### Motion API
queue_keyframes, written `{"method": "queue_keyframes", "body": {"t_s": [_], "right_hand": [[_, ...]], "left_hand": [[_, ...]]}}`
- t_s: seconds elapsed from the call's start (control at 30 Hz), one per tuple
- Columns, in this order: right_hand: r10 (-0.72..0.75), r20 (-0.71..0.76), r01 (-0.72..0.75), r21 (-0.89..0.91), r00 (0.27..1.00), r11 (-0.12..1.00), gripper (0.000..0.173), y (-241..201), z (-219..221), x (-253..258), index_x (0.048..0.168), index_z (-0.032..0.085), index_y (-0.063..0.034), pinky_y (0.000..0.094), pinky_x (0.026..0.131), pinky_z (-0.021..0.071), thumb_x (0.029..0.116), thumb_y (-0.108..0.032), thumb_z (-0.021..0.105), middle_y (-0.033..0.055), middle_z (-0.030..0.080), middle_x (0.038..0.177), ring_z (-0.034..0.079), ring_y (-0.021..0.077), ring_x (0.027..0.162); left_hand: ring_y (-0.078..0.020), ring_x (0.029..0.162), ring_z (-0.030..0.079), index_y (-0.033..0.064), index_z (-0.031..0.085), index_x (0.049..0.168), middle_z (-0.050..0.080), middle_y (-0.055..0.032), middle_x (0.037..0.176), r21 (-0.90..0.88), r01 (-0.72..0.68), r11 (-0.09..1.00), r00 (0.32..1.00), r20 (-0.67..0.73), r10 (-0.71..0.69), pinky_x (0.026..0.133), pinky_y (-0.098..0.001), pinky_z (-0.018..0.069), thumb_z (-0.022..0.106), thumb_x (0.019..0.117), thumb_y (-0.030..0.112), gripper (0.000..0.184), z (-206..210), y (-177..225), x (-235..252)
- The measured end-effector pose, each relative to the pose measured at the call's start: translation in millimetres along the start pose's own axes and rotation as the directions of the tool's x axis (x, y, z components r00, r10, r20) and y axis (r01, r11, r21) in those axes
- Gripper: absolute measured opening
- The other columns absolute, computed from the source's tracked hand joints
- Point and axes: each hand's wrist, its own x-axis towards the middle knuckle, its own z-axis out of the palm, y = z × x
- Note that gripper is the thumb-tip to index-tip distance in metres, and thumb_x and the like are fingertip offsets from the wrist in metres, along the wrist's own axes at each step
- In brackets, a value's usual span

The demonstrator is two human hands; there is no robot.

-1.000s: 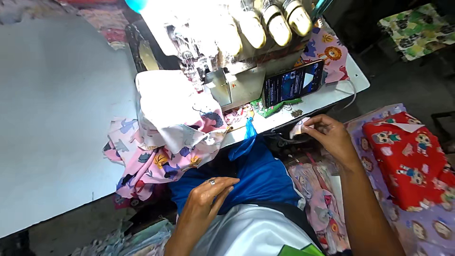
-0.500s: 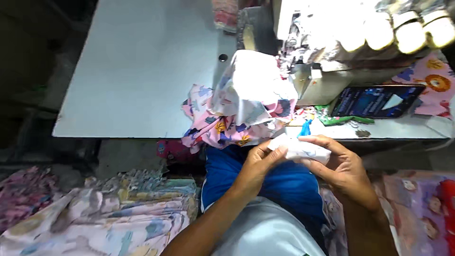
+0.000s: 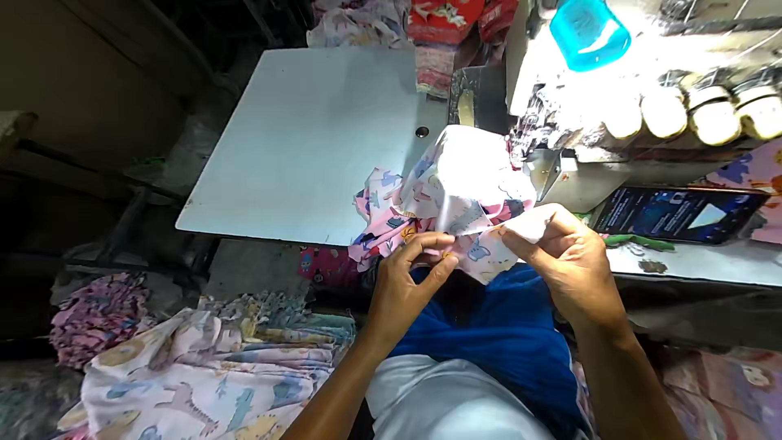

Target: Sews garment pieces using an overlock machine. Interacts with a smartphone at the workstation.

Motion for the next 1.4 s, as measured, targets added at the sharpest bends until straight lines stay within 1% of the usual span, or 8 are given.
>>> {"method": "queue_keyframes", "body": {"t_s": [0.13,0.27,0.47,0.7,0.87,1.03,1.23,1.4], "right_hand": [[-0.01,0.108,0.027,-0.159,0.994,0.987,0.024,0,11,6,0.104,0.063,-0.0135,0.0193,0.07,0.0609,0.0852,-0.01,0.078,-0.0057,0.072,0.09,0.07,0.0028,0.079],[-0.037,0.056,0.048,-0.204,0.998,0.978,0.022,4,11,4,0.098,0.064,-0.0127,0.0181,0.068,0.0584,0.0832,-0.014,0.08,-0.0051,0.07,0.083,0.068,0.0022,0.074],[-0.017,0.001,0.017,0.02,1.0,1.0,0.016,-1,5,3,0.101,0.068,-0.0119,0.021,0.079,0.0601,0.088,-0.006,0.074,-0.0034,0.073,0.093,0.07,0.0059,0.085],[0.079,0.015,-0.079,0.065,0.997,0.995,0.048,-1,8,4,0.138,0.06,-0.01,0.0221,0.075,0.0605,0.0919,-0.008,0.07,-0.0023,0.07,0.094,0.069,0.0075,0.082],[0.066,-0.039,-0.065,0.024,0.997,0.998,0.011,1,10,1,0.104,0.072,-0.0127,0.02,0.075,0.059,0.0925,-0.014,0.072,-0.0047,0.072,0.092,0.069,0.0042,0.082],[-0.024,-0.098,0.024,0.006,0.995,1.0,0.024,1,12,3,0.104,0.064,-0.0125,0.021,0.075,0.0608,0.0859,0.0,0.074,-0.0031,0.071,0.093,0.07,0.0056,0.082],[-0.046,-0.091,0.043,-0.032,0.995,0.999,0.012,3,13,5,0.105,0.069,-0.0133,0.0191,0.074,0.0588,0.0932,-0.011,0.071,-0.0047,0.071,0.096,0.069,0.0041,0.084],[-0.137,-0.152,0.129,-0.066,0.979,0.989,0.014,4,14,6,0.099,0.069,-0.0121,0.021,0.077,0.061,0.0888,-0.005,0.075,-0.0034,0.07,0.098,0.069,0.006,0.088]], "left_hand": [[-0.0073,0.107,0.066,0.0064,0.071,0.123,0.068,-0.0018,0.125,0.079,-0.114,0.99,0.991,0.074,0.108,0.092,-0.0268,0.0564,0.071,0.0946,0.034,0.04,-3,17,31],[-0.0038,0.079,0.066,0.0072,0.07,0.096,0.068,0.0018,0.088,-0.033,-0.076,0.997,0.993,0.088,0.079,0.072,-0.0202,0.0574,0.077,0.0898,0.016,0.013,7,22,45],[-0.0045,0.08,0.068,0.0053,0.066,0.114,0.07,0.0001,0.093,-0.2,0.061,0.978,0.993,0.107,-0.04,0.072,-0.0203,0.0591,0.072,0.0918,0.004,0.023,17,23,38],[-0.0058,0.085,0.067,0.0062,0.069,0.106,0.069,0.0002,0.096,-0.253,0.019,0.967,1.0,0.018,-0.015,0.076,-0.0218,0.0589,0.071,0.0929,0.003,0.014,22,21,38],[-0.0045,0.086,0.067,0.0055,0.068,0.109,0.069,0.0011,0.095,-0.293,-0.019,0.956,1.0,0.014,0.024,0.078,-0.0214,0.0587,0.071,0.0922,0.001,0.018,26,22,37],[-0.0058,0.086,0.069,0.0046,0.07,0.105,0.071,-0.0002,0.095,-0.214,-0.053,0.975,0.998,0.019,0.058,0.076,-0.022,0.0601,0.074,0.0912,0.005,0.015,25,22,40],[-0.0088,0.091,0.068,0.0049,0.071,0.099,0.067,-0.0033,0.103,-0.149,-0.089,0.985,0.996,-0.018,0.088,0.077,-0.0229,0.0614,0.075,0.0916,0.007,0.008,23,23,45],[-0.0084,0.092,0.068,0.0063,0.07,0.098,0.069,-0.0024,0.104,-0.12,-0.098,0.988,0.995,-0.047,0.093,0.079,-0.0228,0.0589,0.072,0.0938,0.01,0.006,22,21,46]]}}
